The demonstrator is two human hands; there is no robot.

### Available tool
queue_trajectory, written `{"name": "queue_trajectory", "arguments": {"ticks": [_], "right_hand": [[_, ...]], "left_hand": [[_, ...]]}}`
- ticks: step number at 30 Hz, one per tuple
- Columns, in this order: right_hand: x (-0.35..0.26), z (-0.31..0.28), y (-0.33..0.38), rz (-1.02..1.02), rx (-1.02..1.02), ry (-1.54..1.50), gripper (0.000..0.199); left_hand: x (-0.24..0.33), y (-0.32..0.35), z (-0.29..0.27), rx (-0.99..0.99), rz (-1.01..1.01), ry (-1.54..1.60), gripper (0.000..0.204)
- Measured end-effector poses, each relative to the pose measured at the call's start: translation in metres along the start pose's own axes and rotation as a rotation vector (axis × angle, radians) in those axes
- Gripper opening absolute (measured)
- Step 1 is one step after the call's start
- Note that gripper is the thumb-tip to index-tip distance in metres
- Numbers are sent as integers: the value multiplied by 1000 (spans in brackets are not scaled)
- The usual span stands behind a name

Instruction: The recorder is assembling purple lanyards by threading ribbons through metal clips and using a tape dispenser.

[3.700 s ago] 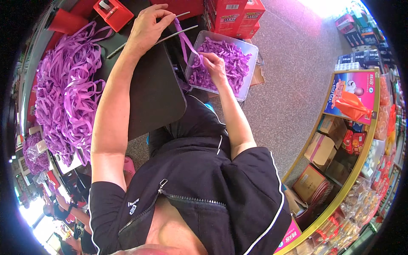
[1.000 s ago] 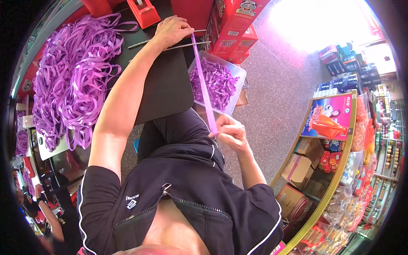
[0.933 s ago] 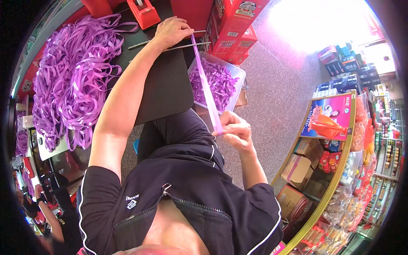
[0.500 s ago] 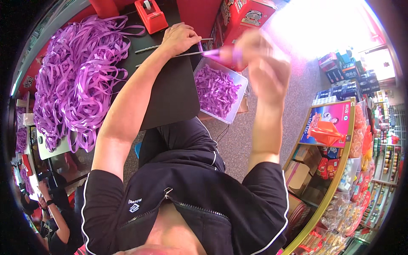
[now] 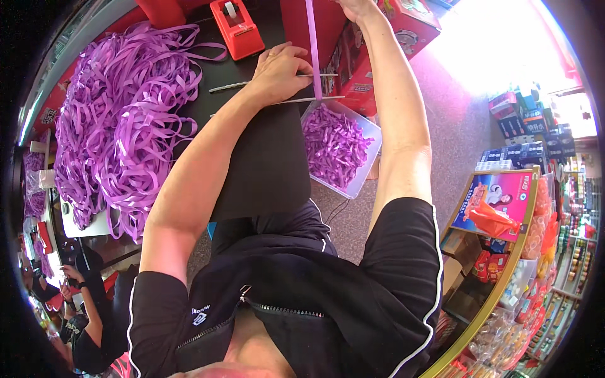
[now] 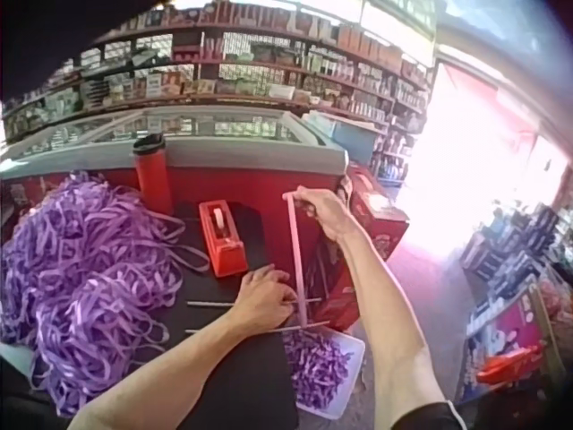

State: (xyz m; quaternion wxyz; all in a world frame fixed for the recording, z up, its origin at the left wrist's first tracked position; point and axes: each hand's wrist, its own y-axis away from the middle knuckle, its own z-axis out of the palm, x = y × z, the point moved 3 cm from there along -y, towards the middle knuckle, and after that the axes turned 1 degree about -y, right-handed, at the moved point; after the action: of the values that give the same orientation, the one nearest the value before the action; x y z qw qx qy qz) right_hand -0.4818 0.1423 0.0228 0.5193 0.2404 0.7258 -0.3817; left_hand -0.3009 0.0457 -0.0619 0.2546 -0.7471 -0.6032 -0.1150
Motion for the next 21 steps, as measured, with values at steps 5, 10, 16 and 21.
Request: {"name": "queue_trajectory", "arguments": {"ticks": [5,10,16,21], "right_hand": [[93,-9,1,111,18,-161,32],[160,5,16,271,-57,-202,36],[237,15,54,495,-1,-338,37],[279,39,135,542,-100,-477,32]], "left_hand": [[5,1,-3,-15,-21,18,25],[1,3,-2,-19,-10,-34,27],[11,-4,-5,8,16,-1,24],[9,-4,-5,202,-3,158,23]]}}
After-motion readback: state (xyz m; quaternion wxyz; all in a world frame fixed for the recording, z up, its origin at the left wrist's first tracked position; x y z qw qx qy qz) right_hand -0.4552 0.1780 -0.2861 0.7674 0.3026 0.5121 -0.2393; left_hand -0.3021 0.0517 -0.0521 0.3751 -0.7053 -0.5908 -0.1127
